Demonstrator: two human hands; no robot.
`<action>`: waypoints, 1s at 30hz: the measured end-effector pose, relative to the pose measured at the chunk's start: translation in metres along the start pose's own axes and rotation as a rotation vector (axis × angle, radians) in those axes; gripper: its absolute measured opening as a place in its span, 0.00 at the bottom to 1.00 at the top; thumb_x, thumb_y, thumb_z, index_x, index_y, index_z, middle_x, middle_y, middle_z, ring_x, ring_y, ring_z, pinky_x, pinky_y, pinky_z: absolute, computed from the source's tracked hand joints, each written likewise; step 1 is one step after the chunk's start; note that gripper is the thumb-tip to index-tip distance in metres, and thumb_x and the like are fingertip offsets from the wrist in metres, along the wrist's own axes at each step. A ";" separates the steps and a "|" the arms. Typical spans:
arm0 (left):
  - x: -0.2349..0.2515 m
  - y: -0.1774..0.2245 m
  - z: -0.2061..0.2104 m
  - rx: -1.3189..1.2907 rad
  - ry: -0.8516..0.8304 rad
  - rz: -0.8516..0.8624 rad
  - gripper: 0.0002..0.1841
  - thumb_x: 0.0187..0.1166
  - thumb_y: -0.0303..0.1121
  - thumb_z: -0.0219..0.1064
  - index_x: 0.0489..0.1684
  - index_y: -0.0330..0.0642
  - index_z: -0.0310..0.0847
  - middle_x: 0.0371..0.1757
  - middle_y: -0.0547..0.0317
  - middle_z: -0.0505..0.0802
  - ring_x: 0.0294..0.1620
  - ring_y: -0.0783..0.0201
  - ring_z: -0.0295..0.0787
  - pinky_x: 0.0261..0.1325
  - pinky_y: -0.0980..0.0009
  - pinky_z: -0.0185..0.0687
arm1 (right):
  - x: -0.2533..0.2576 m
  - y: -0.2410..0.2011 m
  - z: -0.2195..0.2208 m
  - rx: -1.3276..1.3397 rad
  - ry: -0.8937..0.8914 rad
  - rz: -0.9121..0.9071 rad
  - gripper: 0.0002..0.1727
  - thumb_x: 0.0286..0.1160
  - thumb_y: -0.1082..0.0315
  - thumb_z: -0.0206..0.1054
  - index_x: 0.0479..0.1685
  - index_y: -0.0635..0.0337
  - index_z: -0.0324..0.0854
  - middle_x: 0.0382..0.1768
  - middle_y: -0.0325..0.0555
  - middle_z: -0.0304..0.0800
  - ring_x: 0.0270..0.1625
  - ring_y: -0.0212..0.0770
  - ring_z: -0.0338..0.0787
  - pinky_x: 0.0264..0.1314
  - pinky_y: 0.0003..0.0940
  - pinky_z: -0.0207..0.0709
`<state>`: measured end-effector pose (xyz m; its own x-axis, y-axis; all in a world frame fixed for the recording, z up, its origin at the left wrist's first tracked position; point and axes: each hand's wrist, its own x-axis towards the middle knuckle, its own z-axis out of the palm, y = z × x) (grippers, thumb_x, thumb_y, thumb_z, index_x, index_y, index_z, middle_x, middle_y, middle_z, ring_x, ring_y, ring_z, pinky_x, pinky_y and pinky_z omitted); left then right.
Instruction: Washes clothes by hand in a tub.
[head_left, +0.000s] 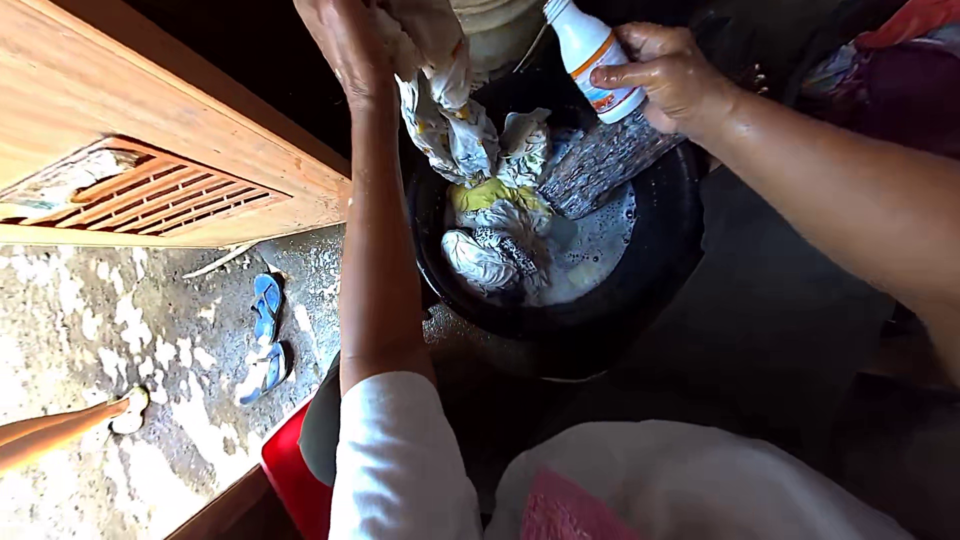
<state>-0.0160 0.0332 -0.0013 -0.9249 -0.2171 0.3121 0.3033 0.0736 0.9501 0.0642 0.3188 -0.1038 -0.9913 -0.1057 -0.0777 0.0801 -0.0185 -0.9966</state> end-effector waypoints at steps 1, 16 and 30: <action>-0.002 -0.020 -0.002 0.107 -0.046 0.035 0.16 0.82 0.22 0.46 0.22 0.39 0.73 0.16 0.62 0.77 0.18 0.69 0.76 0.26 0.70 0.78 | 0.000 0.004 -0.001 0.031 0.024 0.028 0.22 0.73 0.70 0.71 0.68 0.61 0.79 0.57 0.41 0.88 0.56 0.31 0.90 0.64 0.30 0.85; -0.245 -0.184 -0.027 1.173 -0.937 -0.524 0.26 0.76 0.46 0.74 0.64 0.34 0.86 0.68 0.32 0.87 0.77 0.32 0.76 0.79 0.34 0.66 | 0.009 -0.004 0.008 0.216 0.021 0.093 0.16 0.79 0.70 0.68 0.64 0.61 0.81 0.54 0.43 0.91 0.55 0.35 0.92 0.63 0.33 0.87; -0.204 -0.071 -0.090 0.116 -0.350 -0.459 0.14 0.90 0.35 0.52 0.49 0.40 0.85 0.41 0.68 0.92 0.46 0.75 0.88 0.59 0.67 0.85 | -0.016 -0.019 0.003 0.374 -0.128 0.148 0.12 0.83 0.66 0.59 0.57 0.57 0.81 0.48 0.41 0.91 0.51 0.34 0.92 0.58 0.32 0.87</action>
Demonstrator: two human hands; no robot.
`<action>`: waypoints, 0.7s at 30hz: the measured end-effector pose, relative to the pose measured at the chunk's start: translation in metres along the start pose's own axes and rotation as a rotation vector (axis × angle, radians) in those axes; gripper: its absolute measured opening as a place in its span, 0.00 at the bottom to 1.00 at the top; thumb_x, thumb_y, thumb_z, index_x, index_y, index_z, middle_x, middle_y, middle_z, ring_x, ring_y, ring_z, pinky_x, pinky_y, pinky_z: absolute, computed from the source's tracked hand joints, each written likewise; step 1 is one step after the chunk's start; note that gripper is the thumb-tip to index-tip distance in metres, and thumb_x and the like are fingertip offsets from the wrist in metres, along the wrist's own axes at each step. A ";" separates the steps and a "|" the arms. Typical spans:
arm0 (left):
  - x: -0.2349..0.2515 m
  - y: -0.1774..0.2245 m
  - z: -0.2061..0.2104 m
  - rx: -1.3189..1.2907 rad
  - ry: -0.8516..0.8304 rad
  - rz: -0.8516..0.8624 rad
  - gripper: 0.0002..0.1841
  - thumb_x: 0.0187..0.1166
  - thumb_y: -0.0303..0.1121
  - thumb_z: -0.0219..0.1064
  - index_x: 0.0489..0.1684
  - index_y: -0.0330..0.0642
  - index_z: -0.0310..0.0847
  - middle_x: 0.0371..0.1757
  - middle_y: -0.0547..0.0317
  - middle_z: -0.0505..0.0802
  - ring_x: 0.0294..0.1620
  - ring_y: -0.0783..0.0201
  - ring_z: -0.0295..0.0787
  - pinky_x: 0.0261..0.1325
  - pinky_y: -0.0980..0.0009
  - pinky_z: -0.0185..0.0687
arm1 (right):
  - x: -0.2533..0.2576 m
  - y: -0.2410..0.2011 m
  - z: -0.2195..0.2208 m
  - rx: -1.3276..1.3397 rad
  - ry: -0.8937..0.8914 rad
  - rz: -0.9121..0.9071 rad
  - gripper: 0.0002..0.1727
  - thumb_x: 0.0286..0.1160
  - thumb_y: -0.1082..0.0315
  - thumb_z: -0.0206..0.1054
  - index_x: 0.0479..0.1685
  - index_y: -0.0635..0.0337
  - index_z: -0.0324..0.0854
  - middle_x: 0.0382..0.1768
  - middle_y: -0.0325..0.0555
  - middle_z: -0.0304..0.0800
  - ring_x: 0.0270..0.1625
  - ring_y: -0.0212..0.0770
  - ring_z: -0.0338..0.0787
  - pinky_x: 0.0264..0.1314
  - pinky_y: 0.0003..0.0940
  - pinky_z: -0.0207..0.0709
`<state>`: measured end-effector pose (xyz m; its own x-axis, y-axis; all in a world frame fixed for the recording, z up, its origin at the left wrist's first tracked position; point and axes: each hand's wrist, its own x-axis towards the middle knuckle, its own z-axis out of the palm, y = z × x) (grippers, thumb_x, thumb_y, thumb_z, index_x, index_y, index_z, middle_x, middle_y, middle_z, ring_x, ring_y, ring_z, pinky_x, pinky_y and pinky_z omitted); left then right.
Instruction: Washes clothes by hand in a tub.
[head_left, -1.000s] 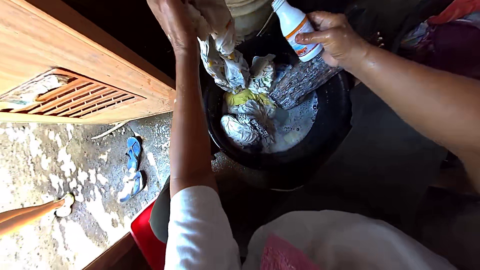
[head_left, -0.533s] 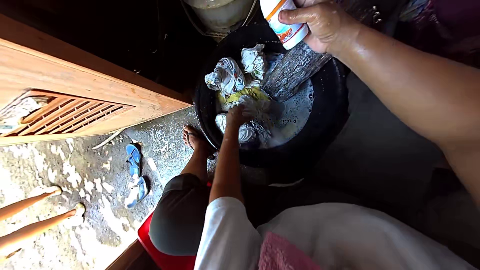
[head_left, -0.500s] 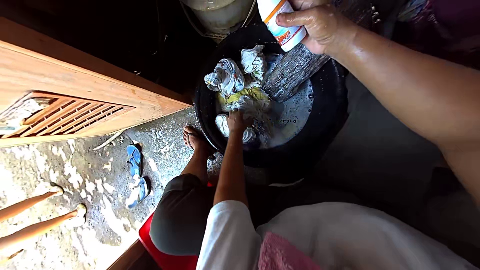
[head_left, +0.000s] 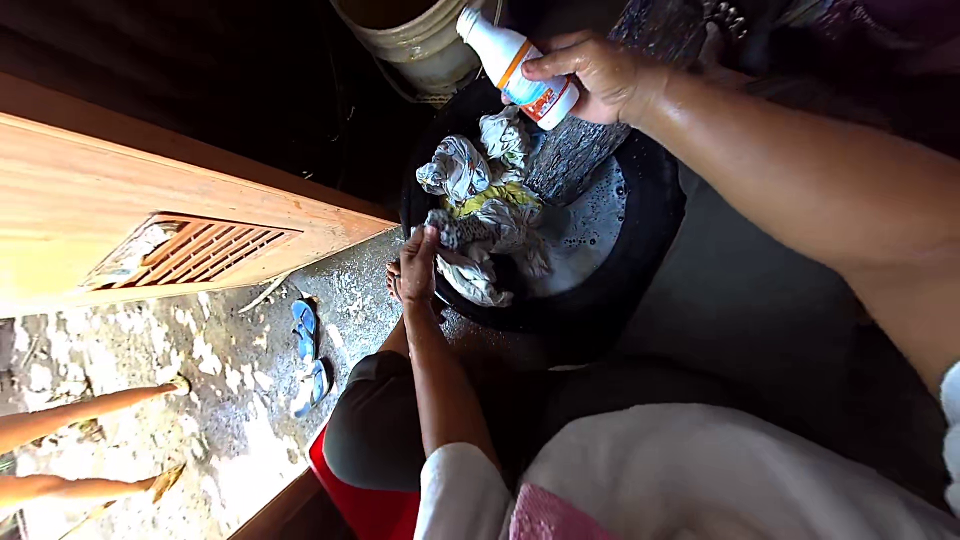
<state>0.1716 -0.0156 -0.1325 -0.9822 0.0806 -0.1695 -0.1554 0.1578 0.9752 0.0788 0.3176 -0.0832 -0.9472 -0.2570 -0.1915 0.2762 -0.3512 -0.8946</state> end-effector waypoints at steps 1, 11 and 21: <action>0.004 0.023 0.006 -0.115 0.036 0.062 0.14 0.91 0.34 0.48 0.51 0.41 0.82 0.44 0.68 0.93 0.49 0.74 0.89 0.62 0.66 0.86 | -0.002 -0.001 0.003 0.000 -0.053 -0.002 0.12 0.84 0.66 0.56 0.57 0.56 0.81 0.48 0.40 0.92 0.50 0.33 0.92 0.57 0.31 0.87; 0.049 0.168 0.042 -0.330 -0.035 0.329 0.20 0.95 0.40 0.35 0.77 0.44 0.58 0.63 0.58 0.85 0.64 0.64 0.85 0.70 0.58 0.82 | -0.009 0.006 0.048 0.242 -0.518 -0.088 0.10 0.76 0.56 0.63 0.50 0.45 0.83 0.43 0.30 0.94 0.46 0.27 0.93 0.53 0.29 0.89; 0.050 0.201 -0.034 -0.401 0.301 0.327 0.21 0.97 0.42 0.35 0.77 0.40 0.59 0.63 0.50 0.85 0.63 0.58 0.86 0.68 0.54 0.84 | -0.008 -0.109 0.037 0.067 -0.353 -0.418 0.12 0.73 0.61 0.65 0.53 0.50 0.79 0.47 0.35 0.90 0.52 0.29 0.90 0.61 0.29 0.85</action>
<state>0.0874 -0.0134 0.0593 -0.9633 -0.2293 0.1392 0.1899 -0.2164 0.9577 0.0624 0.3251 0.0310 -0.8695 -0.3658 0.3320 -0.0912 -0.5416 -0.8357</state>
